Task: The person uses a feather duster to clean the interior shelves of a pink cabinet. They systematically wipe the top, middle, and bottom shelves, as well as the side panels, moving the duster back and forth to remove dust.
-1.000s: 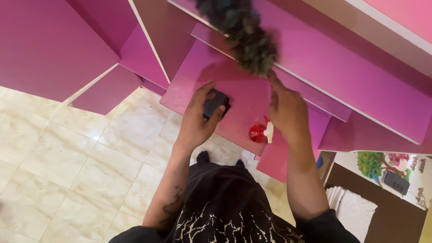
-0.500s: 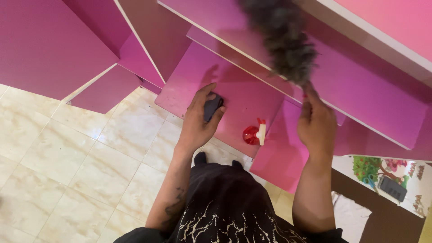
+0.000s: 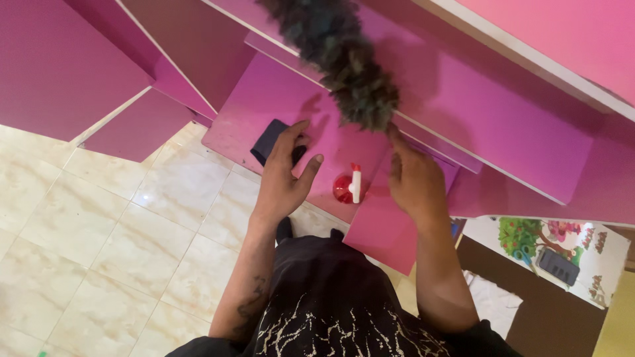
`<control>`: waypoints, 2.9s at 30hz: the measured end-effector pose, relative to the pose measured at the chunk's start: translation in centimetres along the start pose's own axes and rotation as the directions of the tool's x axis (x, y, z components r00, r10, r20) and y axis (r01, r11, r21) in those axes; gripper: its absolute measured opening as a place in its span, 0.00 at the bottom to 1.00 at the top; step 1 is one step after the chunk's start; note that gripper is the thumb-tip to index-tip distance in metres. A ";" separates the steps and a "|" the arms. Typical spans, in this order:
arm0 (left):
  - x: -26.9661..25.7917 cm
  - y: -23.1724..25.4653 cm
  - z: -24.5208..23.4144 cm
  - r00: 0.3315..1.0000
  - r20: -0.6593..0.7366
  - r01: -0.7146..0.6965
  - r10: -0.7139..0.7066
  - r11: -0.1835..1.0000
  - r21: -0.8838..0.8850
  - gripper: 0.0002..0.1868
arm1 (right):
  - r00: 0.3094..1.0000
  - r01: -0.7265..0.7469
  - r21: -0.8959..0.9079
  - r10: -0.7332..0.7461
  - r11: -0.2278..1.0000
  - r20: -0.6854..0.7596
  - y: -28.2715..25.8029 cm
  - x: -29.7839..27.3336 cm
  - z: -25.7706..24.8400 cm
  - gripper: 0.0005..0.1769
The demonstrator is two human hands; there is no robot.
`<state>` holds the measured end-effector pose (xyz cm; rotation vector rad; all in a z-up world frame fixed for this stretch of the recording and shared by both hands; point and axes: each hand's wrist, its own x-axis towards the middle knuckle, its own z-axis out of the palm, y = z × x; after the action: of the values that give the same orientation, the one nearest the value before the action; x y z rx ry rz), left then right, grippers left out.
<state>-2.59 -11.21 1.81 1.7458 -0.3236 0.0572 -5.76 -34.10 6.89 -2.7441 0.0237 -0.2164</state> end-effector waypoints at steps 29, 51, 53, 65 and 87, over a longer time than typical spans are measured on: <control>-0.4 3.1 12.0 0.958 0.251 -0.126 0.141 0.989 -0.074 0.32 | 0.899 -0.437 -0.084 0.436 0.896 -0.035 9.4 -10.4 -7.5 0.28; 2.7 2.3 12.7 0.797 0.535 -0.189 0.282 0.956 -0.223 0.32 | 0.626 -0.663 -0.065 0.505 0.746 -0.594 5.0 -20.6 -8.0 0.22; 2.9 2.2 12.3 0.782 0.549 -0.195 0.297 0.952 -0.236 0.32 | 0.605 -0.730 -0.080 0.588 0.678 -0.538 5.3 -19.9 -6.5 0.26; 3.1 -0.3 6.5 0.834 0.490 -0.153 0.253 0.960 -0.234 0.32 | 0.717 -0.622 0.072 0.605 0.779 -0.346 2.6 -15.4 -3.1 0.27; -2.0 -2.5 -12.3 0.999 -0.042 -0.018 0.012 0.992 -0.123 0.32 | 0.949 -0.301 0.856 0.223 0.421 0.224 -8.7 0.9 9.4 0.27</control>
<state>-2.18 1.48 1.51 1.6173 -0.3040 0.0821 -3.50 -22.56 1.69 -1.6296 0.2519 -0.0047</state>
